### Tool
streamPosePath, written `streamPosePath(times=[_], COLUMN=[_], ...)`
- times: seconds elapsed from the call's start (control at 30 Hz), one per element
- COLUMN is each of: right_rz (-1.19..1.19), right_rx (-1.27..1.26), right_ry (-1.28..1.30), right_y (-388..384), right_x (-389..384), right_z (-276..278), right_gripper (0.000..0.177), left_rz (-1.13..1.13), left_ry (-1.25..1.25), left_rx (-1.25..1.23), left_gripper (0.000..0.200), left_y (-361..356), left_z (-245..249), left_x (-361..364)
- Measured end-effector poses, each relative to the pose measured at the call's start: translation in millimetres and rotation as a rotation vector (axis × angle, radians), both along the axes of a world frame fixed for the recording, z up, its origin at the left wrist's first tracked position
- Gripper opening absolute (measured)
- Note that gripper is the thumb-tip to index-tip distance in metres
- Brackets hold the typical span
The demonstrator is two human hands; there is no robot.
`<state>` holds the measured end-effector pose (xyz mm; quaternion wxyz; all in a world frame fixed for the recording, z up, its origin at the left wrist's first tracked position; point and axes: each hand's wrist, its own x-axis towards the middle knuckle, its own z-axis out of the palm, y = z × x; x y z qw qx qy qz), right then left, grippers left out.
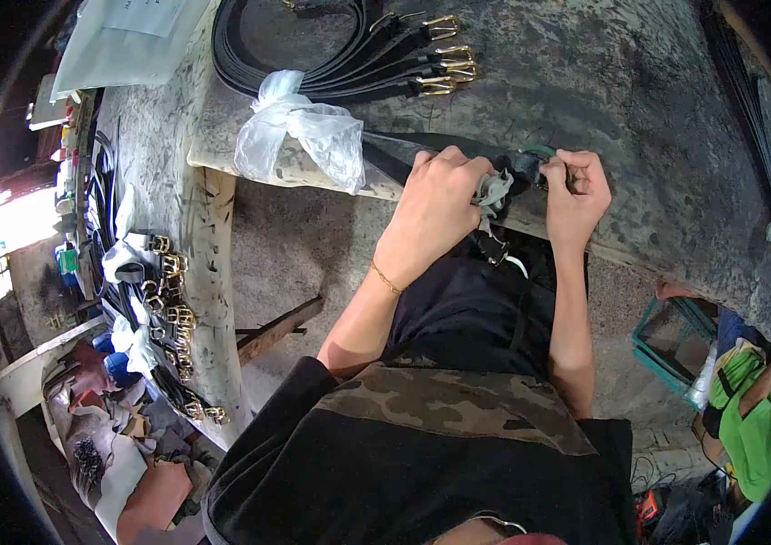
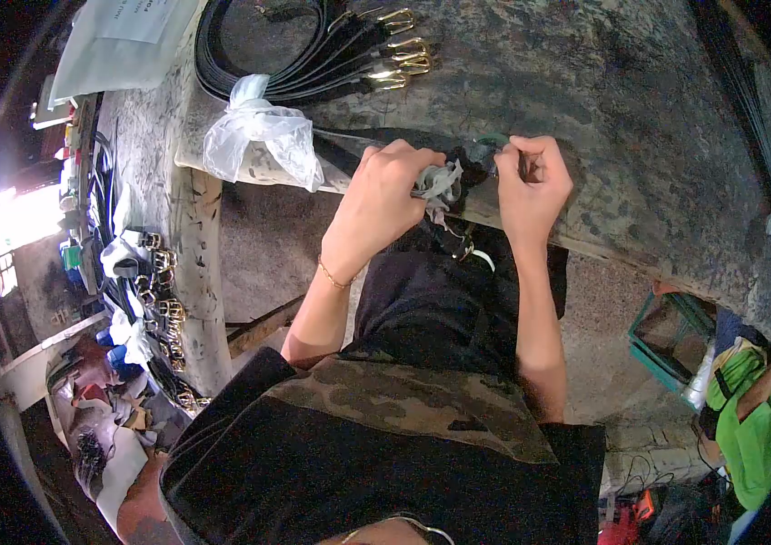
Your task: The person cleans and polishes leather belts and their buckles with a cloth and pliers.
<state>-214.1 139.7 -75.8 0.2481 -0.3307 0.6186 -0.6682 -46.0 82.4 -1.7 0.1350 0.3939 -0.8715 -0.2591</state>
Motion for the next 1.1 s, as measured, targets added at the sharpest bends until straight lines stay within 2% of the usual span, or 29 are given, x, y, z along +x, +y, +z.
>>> streamPosePath(times=[0.17, 0.33, 0.43, 0.57, 0.77, 0.83, 0.9, 1.03, 1.1], right_rz=[-0.013, 0.023, -0.003, -0.005, 0.026, -0.017, -0.039, -0.072, -0.064], right_rx=[-0.051, 0.024, -0.047, -0.028, 0.041, -0.074, -0.068, -0.116, -0.154], right_ry=[-0.099, 0.06, -0.06, -0.061, 0.071, -0.089, -0.169, -0.367, -0.414], right_y=[-2, 1, -1, -1, 1, -1, -1, -4, -2], right_x=[2, -1, 2, 1, -2, 0, -1, -4, -8], right_z=[3, -2, 2, 0, -8, -4, 1, 1, -4], right_gripper=[0.006, 0.006, 0.006, 0.007, 0.01, 0.008, 0.006, 0.001, 0.001], left_rz=[0.005, 0.01, 0.008, 0.005, -0.001, -0.004, 0.083, 0.171, 0.304], left_ry=[-0.003, -0.012, -0.019, -0.027, -0.026, -0.024, -0.016, 0.018, 0.053], left_rx=[-0.012, 0.001, -0.006, -0.003, -0.005, -0.017, 0.11, 0.085, 0.101], left_gripper=[0.041, 0.042, 0.042, 0.042, 0.04, 0.038, 0.033, 0.029, 0.029], left_y=[0, 1, 1, 1, -2, -4, -7, -12, -13], left_z=[-1, 1, 1, 1, 3, 2, 0, 2, 2], left_x=[0, 0, 0, 0, -1, 0, -1, -14, -28])
